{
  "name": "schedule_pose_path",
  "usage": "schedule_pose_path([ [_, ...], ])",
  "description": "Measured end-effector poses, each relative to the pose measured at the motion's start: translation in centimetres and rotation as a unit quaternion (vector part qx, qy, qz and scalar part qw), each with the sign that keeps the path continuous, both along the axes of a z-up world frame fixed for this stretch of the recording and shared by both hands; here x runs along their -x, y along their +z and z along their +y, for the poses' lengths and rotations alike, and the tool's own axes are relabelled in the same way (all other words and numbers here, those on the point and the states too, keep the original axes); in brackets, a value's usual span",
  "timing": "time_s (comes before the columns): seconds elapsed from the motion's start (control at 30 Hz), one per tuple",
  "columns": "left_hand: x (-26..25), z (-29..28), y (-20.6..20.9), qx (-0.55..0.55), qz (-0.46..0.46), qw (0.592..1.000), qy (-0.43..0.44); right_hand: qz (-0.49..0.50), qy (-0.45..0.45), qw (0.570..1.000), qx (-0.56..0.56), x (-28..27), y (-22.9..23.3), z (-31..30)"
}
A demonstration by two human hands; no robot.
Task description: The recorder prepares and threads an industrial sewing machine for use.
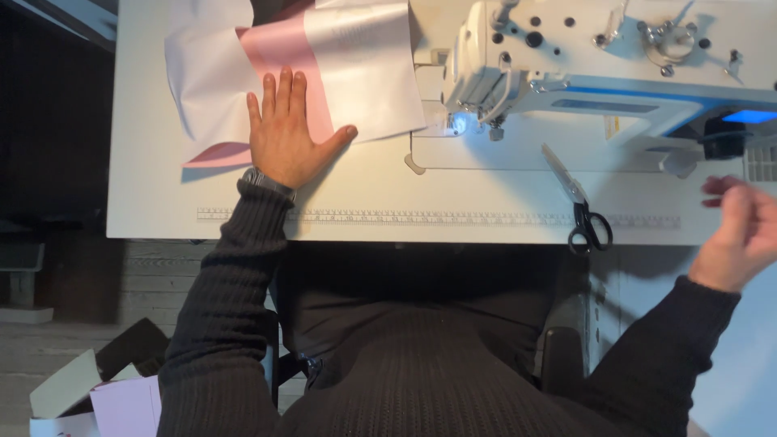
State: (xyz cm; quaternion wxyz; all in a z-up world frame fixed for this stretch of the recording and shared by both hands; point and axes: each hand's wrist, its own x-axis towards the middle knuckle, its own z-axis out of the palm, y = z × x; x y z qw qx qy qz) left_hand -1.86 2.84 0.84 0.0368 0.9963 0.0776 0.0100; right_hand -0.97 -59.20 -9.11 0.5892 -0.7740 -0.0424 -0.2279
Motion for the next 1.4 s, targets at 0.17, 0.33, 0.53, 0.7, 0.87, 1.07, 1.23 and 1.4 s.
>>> schedule_pose_path([
  [0.17,3.3,2.0,0.4,-0.006,-0.007,1.000,0.006,0.040,0.034,0.998,0.043,2.3,3.9,6.1],
  [0.33,6.0,3.8,1.5,-0.008,0.005,0.999,0.032,0.070,0.052,0.956,0.280,3.0,3.2,7.3],
  [0.53,9.1,7.0,2.9,0.006,0.013,1.000,0.025,0.137,0.073,0.912,0.381,4.7,8.3,10.6],
  [0.7,10.9,8.3,3.5,0.024,-0.019,0.999,0.021,0.116,0.070,0.891,0.434,5.8,4.9,9.9],
  [0.87,11.7,8.1,3.4,0.029,-0.055,0.998,0.005,0.148,0.057,0.859,0.487,6.3,7.8,13.2],
  [1.07,12.1,8.1,3.4,0.047,-0.095,0.994,0.002,0.496,0.340,0.797,0.060,7.7,6.1,19.2],
  [1.23,12.3,8.9,2.3,0.037,-0.131,0.991,-0.016,0.542,0.524,0.602,-0.262,9.6,6.1,27.6],
  [1.4,12.6,9.3,2.1,0.049,-0.141,0.989,-0.016,0.531,0.534,0.606,-0.255,8.9,7.2,32.4],
])
